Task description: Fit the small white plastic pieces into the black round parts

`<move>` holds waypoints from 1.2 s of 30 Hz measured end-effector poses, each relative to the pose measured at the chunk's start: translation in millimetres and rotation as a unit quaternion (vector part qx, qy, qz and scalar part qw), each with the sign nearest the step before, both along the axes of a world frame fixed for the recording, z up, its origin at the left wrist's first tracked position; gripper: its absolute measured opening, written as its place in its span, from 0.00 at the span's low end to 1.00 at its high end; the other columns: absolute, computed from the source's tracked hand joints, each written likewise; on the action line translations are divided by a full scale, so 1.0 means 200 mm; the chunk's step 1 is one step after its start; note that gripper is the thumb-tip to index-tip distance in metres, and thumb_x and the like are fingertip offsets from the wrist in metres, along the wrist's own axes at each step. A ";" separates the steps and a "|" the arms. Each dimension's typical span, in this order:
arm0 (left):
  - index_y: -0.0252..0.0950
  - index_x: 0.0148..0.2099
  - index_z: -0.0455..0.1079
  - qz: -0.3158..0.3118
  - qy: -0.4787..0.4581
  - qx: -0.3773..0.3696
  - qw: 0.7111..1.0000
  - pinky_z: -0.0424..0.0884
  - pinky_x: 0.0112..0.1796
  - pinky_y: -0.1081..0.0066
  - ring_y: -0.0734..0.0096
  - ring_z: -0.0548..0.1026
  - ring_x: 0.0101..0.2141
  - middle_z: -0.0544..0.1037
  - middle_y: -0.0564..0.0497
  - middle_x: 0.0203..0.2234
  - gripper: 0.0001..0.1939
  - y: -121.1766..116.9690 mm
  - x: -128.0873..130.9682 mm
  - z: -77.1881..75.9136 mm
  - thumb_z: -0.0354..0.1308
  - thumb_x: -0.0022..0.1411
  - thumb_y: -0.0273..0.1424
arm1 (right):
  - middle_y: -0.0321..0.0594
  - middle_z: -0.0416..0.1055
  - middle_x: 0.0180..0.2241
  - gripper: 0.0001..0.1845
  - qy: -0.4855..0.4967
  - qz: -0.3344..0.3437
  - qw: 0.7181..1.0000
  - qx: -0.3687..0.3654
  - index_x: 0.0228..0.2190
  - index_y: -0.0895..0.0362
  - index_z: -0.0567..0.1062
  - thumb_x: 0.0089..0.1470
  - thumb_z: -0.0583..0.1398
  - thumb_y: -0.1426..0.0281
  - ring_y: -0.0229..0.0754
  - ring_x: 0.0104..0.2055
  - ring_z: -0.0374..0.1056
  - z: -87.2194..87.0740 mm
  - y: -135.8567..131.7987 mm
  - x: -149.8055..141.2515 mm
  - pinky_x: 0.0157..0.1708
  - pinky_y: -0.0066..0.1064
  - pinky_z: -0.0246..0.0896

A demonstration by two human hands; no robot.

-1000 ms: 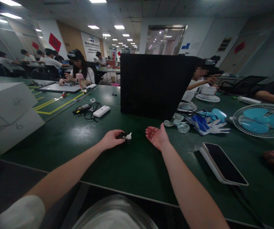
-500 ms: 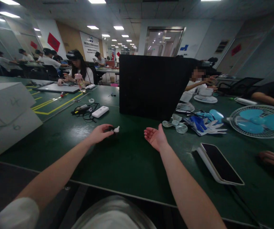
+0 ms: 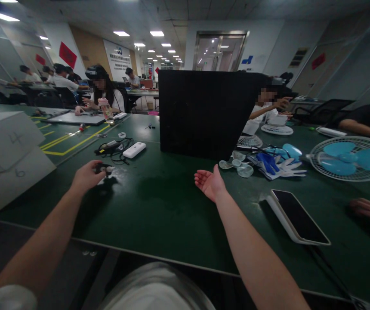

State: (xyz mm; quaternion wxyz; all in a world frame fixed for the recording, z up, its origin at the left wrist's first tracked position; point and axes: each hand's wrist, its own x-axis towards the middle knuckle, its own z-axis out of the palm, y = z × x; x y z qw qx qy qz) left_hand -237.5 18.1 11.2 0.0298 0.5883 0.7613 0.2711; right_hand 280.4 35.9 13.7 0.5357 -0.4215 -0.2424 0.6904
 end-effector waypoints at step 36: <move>0.36 0.57 0.72 -0.027 0.032 0.014 0.999 0.69 0.52 0.60 0.51 0.74 0.51 0.75 0.39 0.53 0.35 0.08 0.14 -0.08 0.56 0.59 0.57 | 0.51 0.79 0.33 0.36 -0.029 0.010 1.000 0.006 0.37 0.56 0.77 0.64 0.43 0.42 0.49 0.34 0.75 0.00 0.00 -0.02 0.33 0.39 0.73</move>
